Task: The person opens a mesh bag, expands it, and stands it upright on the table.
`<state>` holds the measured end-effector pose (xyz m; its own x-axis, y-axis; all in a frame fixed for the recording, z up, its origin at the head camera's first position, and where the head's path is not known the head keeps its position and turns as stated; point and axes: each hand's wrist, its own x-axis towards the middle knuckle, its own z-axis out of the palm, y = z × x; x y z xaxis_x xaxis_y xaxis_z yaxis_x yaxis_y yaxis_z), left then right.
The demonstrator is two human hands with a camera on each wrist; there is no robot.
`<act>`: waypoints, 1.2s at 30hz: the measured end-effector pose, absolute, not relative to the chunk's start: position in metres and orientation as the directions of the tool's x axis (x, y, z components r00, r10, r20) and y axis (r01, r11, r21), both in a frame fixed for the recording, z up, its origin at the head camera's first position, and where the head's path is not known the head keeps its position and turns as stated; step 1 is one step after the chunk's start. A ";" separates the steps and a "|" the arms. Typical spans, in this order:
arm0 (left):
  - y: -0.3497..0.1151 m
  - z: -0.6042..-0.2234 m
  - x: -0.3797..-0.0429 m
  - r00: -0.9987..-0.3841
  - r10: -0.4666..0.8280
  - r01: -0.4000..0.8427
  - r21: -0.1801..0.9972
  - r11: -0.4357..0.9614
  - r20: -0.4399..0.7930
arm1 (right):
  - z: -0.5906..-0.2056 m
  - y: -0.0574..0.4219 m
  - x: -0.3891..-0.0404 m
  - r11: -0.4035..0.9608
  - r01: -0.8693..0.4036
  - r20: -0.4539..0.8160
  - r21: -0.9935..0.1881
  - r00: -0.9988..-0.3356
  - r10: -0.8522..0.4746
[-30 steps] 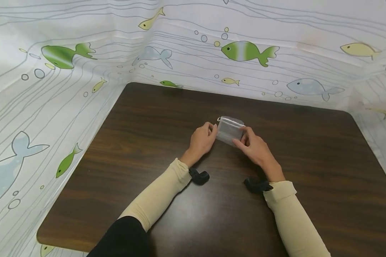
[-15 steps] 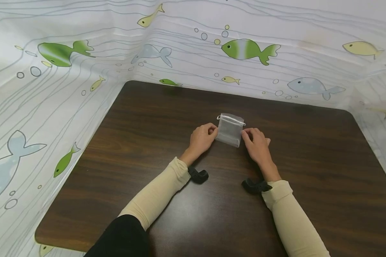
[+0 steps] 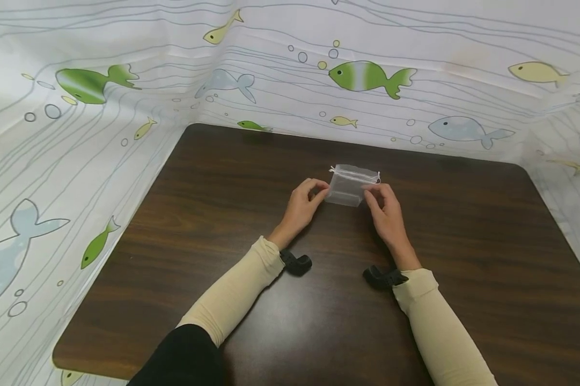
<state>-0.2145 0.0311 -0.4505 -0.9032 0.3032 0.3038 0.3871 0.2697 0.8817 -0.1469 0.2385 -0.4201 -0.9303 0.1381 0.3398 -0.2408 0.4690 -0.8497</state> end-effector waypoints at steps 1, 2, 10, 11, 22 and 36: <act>0.030 -0.451 -0.215 -0.901 0.310 0.389 0.880 0.273 0.302 | -0.416 0.236 -0.145 0.470 -0.243 0.342 -0.848 -0.930 0.136; 0.030 -0.451 -0.215 -0.899 0.316 0.394 0.875 0.281 0.303 | -0.415 0.236 -0.145 0.470 -0.240 0.339 -0.849 -0.930 0.138; 0.023 -0.451 -0.212 -0.893 0.359 0.388 0.868 0.311 0.270 | -0.419 0.238 -0.142 0.487 -0.194 0.294 -0.851 -0.946 0.138; 0.022 -0.451 -0.211 -0.893 0.362 0.386 0.869 0.309 0.267 | -0.419 0.238 -0.141 0.486 -0.195 0.293 -0.852 -0.947 0.133; 0.021 -0.450 -0.210 -0.894 0.396 0.365 0.852 0.374 0.209 | -0.427 0.242 -0.144 0.480 -0.162 0.260 -0.862 -0.955 0.145; 0.023 -0.447 -0.214 -0.942 0.296 0.262 0.896 0.358 0.158 | -0.449 0.260 -0.155 0.593 -0.170 0.132 -0.787 -0.985 -0.107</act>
